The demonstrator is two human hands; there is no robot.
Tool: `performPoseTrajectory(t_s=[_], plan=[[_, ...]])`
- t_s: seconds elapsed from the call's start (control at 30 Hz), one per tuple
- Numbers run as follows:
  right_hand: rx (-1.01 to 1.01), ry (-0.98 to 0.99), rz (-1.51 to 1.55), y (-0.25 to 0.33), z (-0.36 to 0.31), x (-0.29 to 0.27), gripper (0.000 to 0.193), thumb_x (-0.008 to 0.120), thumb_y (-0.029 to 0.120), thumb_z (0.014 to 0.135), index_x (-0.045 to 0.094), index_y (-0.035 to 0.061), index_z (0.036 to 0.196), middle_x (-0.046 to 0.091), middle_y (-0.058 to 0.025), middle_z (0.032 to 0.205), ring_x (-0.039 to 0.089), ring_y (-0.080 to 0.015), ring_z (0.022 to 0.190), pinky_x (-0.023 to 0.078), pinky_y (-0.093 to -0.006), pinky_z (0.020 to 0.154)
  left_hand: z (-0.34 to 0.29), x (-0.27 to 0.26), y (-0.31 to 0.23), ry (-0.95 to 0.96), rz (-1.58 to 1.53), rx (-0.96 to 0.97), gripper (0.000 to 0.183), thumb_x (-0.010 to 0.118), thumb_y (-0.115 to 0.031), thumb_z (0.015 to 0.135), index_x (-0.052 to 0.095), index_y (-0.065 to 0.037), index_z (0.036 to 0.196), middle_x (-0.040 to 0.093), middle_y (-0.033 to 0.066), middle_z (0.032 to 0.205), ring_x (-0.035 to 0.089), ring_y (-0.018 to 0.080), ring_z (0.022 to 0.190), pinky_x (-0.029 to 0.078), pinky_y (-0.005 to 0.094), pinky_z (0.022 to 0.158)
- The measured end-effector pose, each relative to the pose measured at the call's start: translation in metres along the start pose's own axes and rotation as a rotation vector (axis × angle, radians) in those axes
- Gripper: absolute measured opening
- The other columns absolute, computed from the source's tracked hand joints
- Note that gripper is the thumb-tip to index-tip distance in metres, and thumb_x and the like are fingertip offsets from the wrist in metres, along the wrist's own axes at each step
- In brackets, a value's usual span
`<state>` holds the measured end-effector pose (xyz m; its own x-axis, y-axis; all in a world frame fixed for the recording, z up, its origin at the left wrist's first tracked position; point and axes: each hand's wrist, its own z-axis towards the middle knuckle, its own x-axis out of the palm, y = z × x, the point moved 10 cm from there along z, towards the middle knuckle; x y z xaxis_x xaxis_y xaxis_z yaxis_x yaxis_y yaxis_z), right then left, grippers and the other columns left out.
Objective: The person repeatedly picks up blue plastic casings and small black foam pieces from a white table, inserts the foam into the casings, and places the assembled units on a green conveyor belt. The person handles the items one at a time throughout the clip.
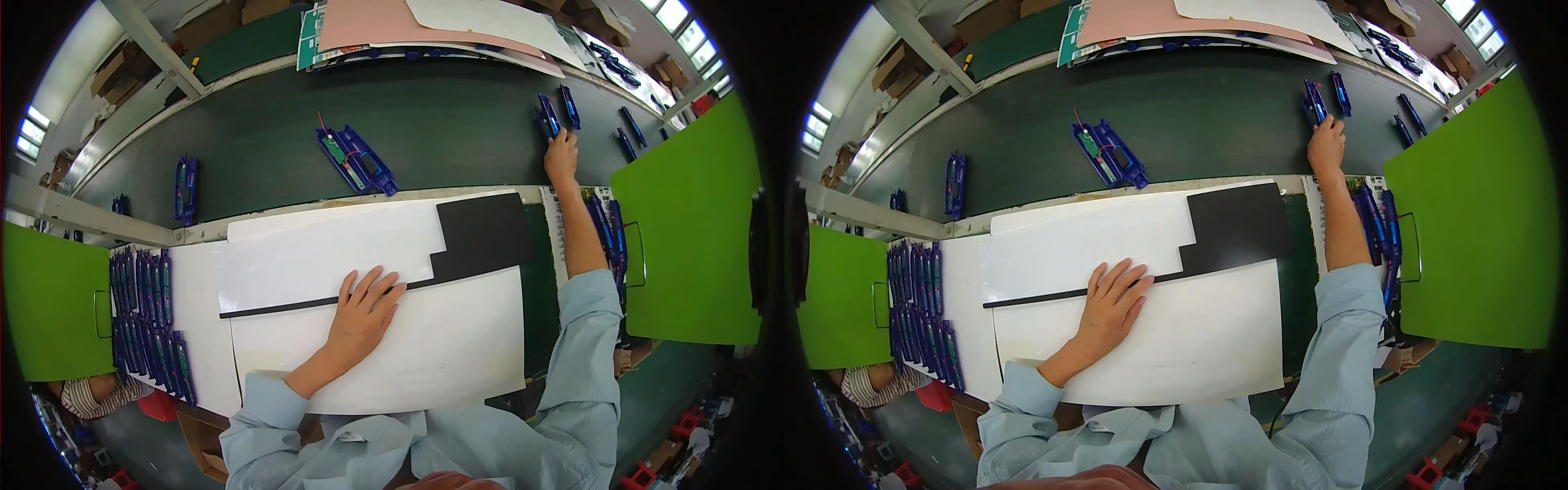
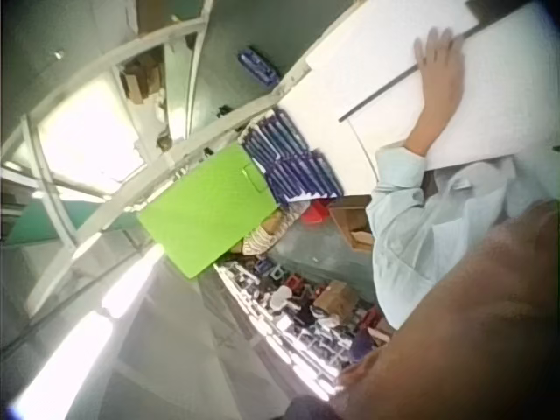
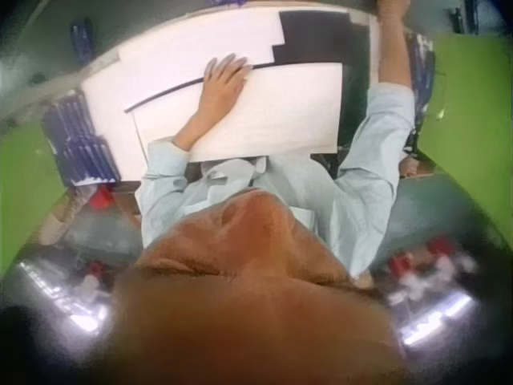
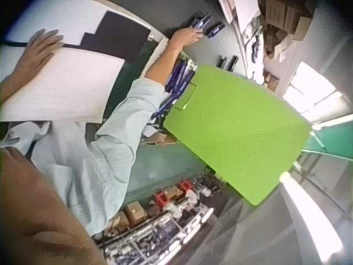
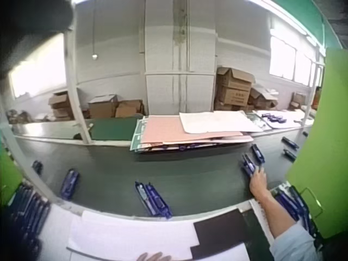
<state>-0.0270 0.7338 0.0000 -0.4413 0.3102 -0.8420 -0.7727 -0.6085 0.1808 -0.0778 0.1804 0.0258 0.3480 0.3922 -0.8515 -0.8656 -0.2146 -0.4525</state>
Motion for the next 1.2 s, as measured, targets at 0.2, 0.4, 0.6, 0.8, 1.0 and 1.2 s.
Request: performPoseTrajectory(t_s=[0.2, 0.4, 0.6, 0.8, 1.0, 1.2], plan=[[-0.014, 0.049, 0.287, 0.036, -0.051, -0.023, 0.045, 0.058, 0.009, 0.106, 0.048, -0.0062, 0.147, 0.055, -0.0299, 0.128, 0.065, -0.0481, 0.107, 0.054, -0.0539, 0.092, 0.010, -0.013, -0.014, -0.128, -0.477, -0.116, 0.041, 0.064, -0.003, 0.103, 0.059, -0.002, 0.144, 0.066, 0.0168, 0.140, 0.066, 0.0312, 0.127, 0.055, 0.0396, 0.101], [-0.462, 0.403, 0.851, 0.217, -0.273, -0.172, 0.063, 0.061, 0.000, 0.101, 0.037, -0.0058, 0.159, 0.053, -0.0278, 0.126, 0.059, -0.0461, 0.112, 0.049, -0.0496, 0.096, -0.015, 0.025, -0.011, -0.112, -1.202, -0.599, 0.065, 0.058, -0.024, 0.113, 0.026, -0.002, 0.165, 0.064, 0.0171, 0.137, 0.069, 0.0236, 0.117, 0.057, 0.0318, 0.090], [-0.272, 0.738, 0.688, 0.220, -0.383, -0.232, 0.073, 0.069, 0.006, 0.100, 0.033, -0.0038, 0.163, 0.053, -0.0273, 0.127, 0.070, -0.0424, 0.094, 0.061, -0.0473, 0.075, -0.074, 0.000, 0.001, -0.175, -0.653, -0.564, 0.067, 0.058, -0.016, 0.110, 0.024, 0.002, 0.165, 0.061, 0.0265, 0.134, 0.067, 0.0313, 0.115, 0.055, 0.0408, 0.095], [-0.488, 0.919, 0.542, 0.225, -0.417, -0.264, 0.091, 0.085, 0.031, 0.090, 0.038, -0.0010, 0.161, 0.056, -0.0213, 0.126, 0.073, -0.0368, 0.090, 0.062, -0.0434, 0.068, -0.071, -0.021, -0.011, -0.154, -0.312, -0.397, 0.064, 0.068, -0.009, 0.101, 0.041, 0.000, 0.158, 0.052, 0.0258, 0.138, 0.063, 0.0413, 0.112, 0.053, 0.0463, 0.095], [-0.589, 0.526, 0.730, 0.235, -0.283, -0.195, 0.042, 0.078, 0.008, 0.092, 0.064, 0.0012, 0.132, 0.056, -0.0174, 0.112, 0.066, -0.0379, 0.096, 0.057, -0.0460, 0.081, 0.038, -0.038, -0.005, -0.032, -0.098, -0.012, 0.052, 0.064, -0.003, 0.099, 0.058, -0.013, 0.150, 0.057, 0.0154, 0.147, 0.055, 0.0362, 0.135, 0.041, 0.0498, 0.114], [-0.580, 0.728, 0.582, 0.246, -0.263, -0.139, 0.026, 0.079, 0.007, 0.090, 0.068, -0.0004, 0.112, 0.059, -0.0164, 0.110, 0.065, -0.0369, 0.099, 0.054, -0.0458, 0.091, 0.086, 0.040, 0.029, 0.060, 0.177, 0.114, 0.054, 0.055, -0.007, 0.104, 0.060, -0.030, 0.152, 0.048, 0.0038, 0.165, 0.037, 0.0280, 0.156, 0.024, 0.0559, 0.129]])
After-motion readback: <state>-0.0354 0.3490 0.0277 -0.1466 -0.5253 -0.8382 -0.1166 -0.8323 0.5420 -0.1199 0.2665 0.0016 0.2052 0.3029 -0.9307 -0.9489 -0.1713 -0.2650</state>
